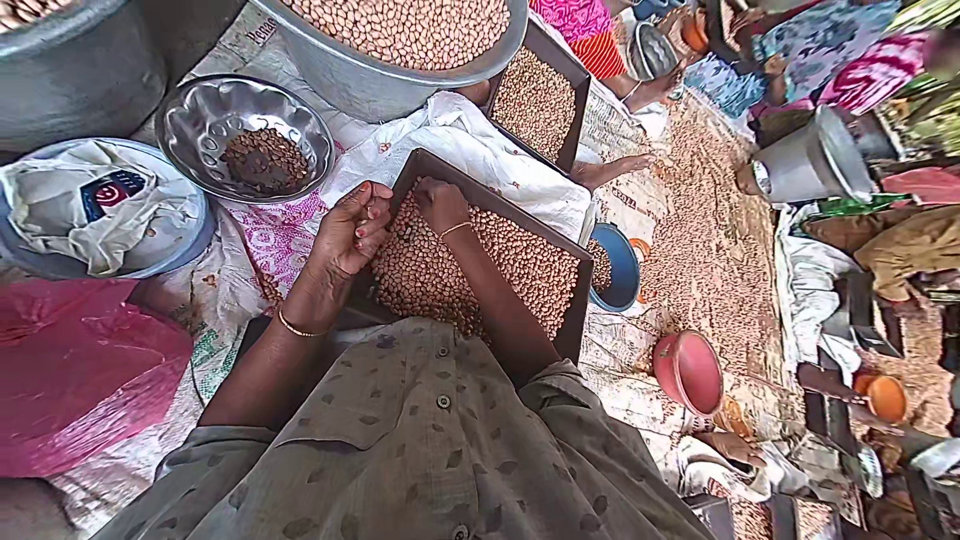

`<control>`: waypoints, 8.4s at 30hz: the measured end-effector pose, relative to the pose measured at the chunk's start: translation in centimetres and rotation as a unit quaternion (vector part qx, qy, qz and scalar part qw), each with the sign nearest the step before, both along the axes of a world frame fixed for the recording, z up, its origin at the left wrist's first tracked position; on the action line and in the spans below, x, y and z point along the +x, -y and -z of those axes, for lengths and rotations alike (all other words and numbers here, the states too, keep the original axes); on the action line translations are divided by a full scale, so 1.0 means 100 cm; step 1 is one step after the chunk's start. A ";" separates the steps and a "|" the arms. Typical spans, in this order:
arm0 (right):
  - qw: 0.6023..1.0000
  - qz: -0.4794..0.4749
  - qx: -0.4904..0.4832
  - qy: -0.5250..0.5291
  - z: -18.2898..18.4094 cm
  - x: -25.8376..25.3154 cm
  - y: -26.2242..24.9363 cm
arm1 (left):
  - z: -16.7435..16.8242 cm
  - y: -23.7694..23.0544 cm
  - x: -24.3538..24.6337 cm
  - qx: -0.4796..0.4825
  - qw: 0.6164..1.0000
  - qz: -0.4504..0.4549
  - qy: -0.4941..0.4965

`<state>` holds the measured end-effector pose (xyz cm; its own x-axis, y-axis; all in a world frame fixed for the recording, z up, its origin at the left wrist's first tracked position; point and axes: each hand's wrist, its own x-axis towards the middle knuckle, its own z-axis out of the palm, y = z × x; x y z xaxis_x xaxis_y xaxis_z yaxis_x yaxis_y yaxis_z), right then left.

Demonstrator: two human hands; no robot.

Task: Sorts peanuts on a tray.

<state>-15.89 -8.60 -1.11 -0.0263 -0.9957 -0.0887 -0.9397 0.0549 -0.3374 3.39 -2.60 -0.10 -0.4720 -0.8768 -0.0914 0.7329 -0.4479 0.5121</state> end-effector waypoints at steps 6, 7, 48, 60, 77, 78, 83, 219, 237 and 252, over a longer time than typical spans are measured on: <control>0.993 0.001 0.051 -0.103 0.006 0.013 -0.004 | 0.025 0.025 -0.002 -0.023 0.997 0.034 -0.059; 0.996 -0.004 0.034 -0.088 0.010 0.009 -0.005 | 0.024 0.025 -0.002 -0.023 0.998 0.034 -0.055; 0.968 -0.079 0.021 0.238 -0.015 -0.038 -0.102 | 0.018 0.025 -0.005 -0.112 0.979 0.131 0.113; 0.996 -0.075 -0.022 0.047 0.015 -0.031 -0.117 | 0.016 0.022 -0.008 -0.113 0.975 0.144 0.128; 0.976 -0.193 0.074 0.063 0.012 -0.002 -0.129 | 0.018 0.025 -0.007 -0.091 0.985 0.127 0.074; 0.976 -0.198 0.084 0.031 0.011 0.001 -0.128 | 0.017 0.025 -0.007 -0.089 0.985 0.125 0.076; 0.967 -0.209 0.142 -0.033 0.004 0.008 -0.126 | 0.018 0.025 -0.006 -0.099 0.984 0.124 0.077; 0.996 -0.083 0.001 -0.019 0.016 -0.002 -0.116 | 0.019 0.025 -0.010 -0.103 0.973 0.162 0.130; 0.993 -0.095 0.041 -0.053 0.005 0.015 -0.121 | 0.022 0.021 -0.011 -0.137 0.959 0.151 0.199; 0.995 -0.040 0.086 0.025 -0.013 -0.013 -0.108 | 0.028 0.026 -0.014 -0.152 0.940 0.159 0.261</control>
<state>-17.16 2.22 0.19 0.0621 -0.9644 -0.2571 -0.9254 0.0408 -0.3767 2.01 -5.25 -2.88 -0.6746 -0.7225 -0.1514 0.2009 -0.3771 0.9041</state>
